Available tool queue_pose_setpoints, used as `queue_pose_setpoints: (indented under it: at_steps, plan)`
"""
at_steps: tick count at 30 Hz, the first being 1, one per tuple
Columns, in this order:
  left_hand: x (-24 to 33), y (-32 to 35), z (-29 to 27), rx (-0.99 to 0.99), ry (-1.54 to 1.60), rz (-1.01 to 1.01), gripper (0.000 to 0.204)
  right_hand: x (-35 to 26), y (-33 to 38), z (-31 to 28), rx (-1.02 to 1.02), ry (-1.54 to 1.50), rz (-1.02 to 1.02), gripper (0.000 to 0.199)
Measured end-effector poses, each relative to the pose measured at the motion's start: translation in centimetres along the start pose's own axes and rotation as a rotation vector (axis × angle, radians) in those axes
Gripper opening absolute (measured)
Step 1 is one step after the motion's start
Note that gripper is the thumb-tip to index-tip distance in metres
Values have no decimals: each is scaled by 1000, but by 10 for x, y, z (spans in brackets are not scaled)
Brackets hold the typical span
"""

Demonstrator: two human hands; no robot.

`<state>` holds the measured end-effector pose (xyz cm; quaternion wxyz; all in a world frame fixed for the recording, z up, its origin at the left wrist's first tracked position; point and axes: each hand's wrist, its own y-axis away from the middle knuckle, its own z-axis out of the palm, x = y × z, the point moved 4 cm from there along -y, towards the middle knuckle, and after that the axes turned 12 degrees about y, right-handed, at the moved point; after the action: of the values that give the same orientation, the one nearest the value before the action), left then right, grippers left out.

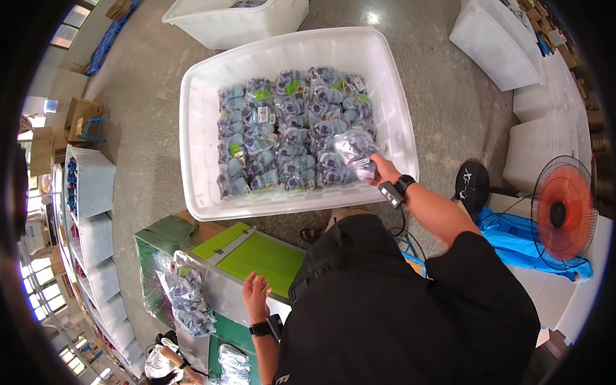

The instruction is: The person repeatedly picks packaged footwear from a green conveyor belt and places them into a white bin. The action is continuous and repetitive throughout the clip, with other workers visible in the background performing similar tasks.

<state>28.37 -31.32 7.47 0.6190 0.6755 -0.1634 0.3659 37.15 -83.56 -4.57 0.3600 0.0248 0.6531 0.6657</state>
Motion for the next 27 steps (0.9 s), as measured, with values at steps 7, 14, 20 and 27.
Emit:
queue_pose_setpoints:
  at_steps: [7, 14, 20, 27]
  plan:
    - [-38, 22, -31, 76, -38, -65, 40, 61, -6, -35, -66, 436, 280, 58]
    - [-58, 22, -62, 99, -57, -58, 40, 48, -11, -21, 16, 551, 125, 46]
    - [-95, 21, -110, 198, -10, -49, 44, 37, -26, -7, -85, 609, 10, 33]
    - [-142, 39, -172, 389, 29, 6, 44, 58, -34, 0, -110, 817, 49, 28]
